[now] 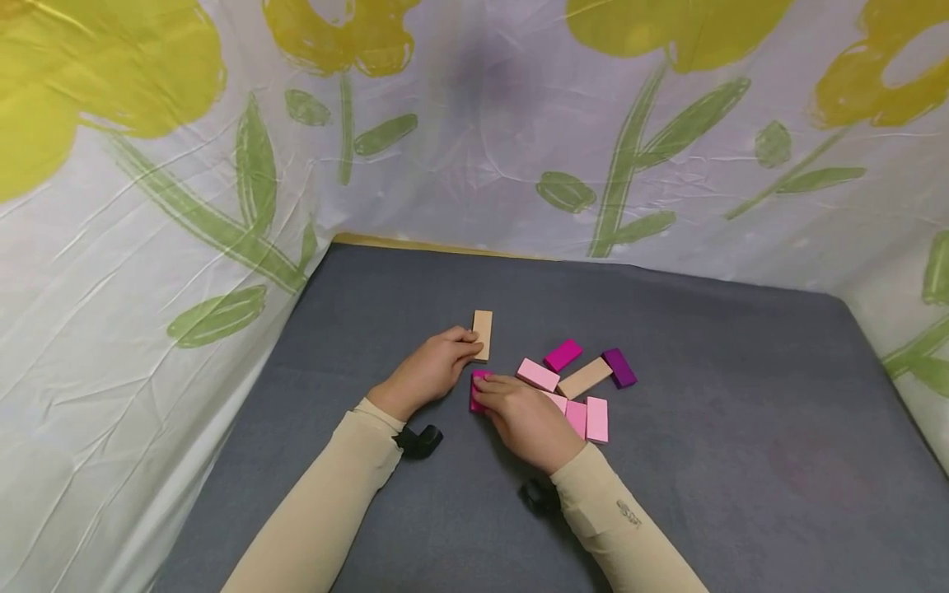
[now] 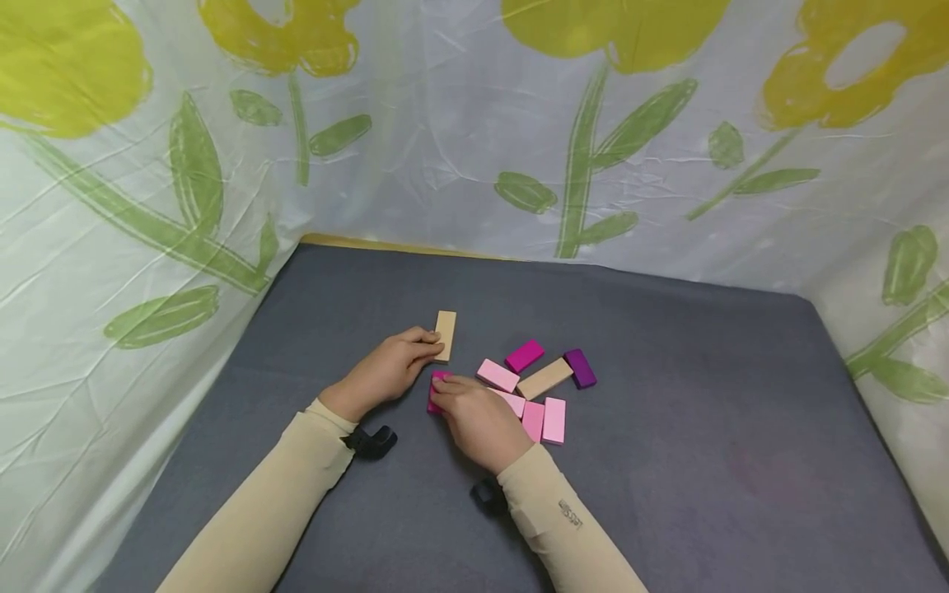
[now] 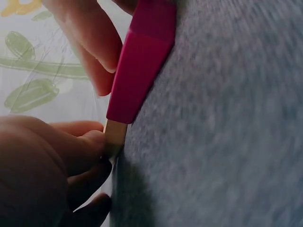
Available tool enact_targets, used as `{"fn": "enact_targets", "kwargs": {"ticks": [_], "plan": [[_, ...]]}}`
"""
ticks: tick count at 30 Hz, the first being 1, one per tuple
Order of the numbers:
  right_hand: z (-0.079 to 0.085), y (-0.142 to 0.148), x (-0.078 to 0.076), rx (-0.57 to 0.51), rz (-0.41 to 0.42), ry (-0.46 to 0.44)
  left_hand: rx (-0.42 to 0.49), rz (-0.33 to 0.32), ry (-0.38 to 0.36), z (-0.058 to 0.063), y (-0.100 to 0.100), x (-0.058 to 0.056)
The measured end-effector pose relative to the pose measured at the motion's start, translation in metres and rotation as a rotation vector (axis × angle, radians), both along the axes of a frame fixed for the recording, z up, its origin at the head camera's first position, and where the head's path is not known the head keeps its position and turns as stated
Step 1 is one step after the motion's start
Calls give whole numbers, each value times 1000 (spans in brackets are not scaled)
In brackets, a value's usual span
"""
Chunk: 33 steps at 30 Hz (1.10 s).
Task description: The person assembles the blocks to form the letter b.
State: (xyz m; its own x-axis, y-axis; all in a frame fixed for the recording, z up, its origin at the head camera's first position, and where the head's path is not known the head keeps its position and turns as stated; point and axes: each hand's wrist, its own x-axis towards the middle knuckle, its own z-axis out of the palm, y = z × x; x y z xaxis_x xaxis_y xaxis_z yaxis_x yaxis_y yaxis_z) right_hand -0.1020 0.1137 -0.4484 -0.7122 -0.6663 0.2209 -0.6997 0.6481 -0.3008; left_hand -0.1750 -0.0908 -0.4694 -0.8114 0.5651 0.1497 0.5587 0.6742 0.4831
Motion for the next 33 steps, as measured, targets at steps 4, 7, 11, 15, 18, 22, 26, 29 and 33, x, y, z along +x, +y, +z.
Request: {"fn": "enact_targets", "kwargs": {"ticks": [4, 7, 11, 15, 18, 22, 26, 29, 33], "plan": [[0, -3, -2, 5, -5, -21, -1, -14, -33, 2, -1, 0], [-1, -4, -4, 9, -10, -35, -7, -22, -95, 4, -3, 1], [-2, -6, -7, 9, -11, -27, -15, -36, -207, 5, -6, 1], [-4, -7, -10, 1, -17, -15, -16, -58, -317, 6, -10, 1], [-5, -7, -11, -10, -29, -18, -33, -68, -364, 9, -11, 2], [-5, -8, -12, -28, -34, -27, -32, -77, -416, 13, -12, 2], [-6, -8, -13, -40, -28, -31, -23, -74, -462, 13, -14, 2], [-6, -9, -13, -42, -25, -24, -24, -72, -478, 13, -15, 1], [-6, -10, -14, -37, -21, -11, -14, -68, -490, 13, -17, 0]]}}
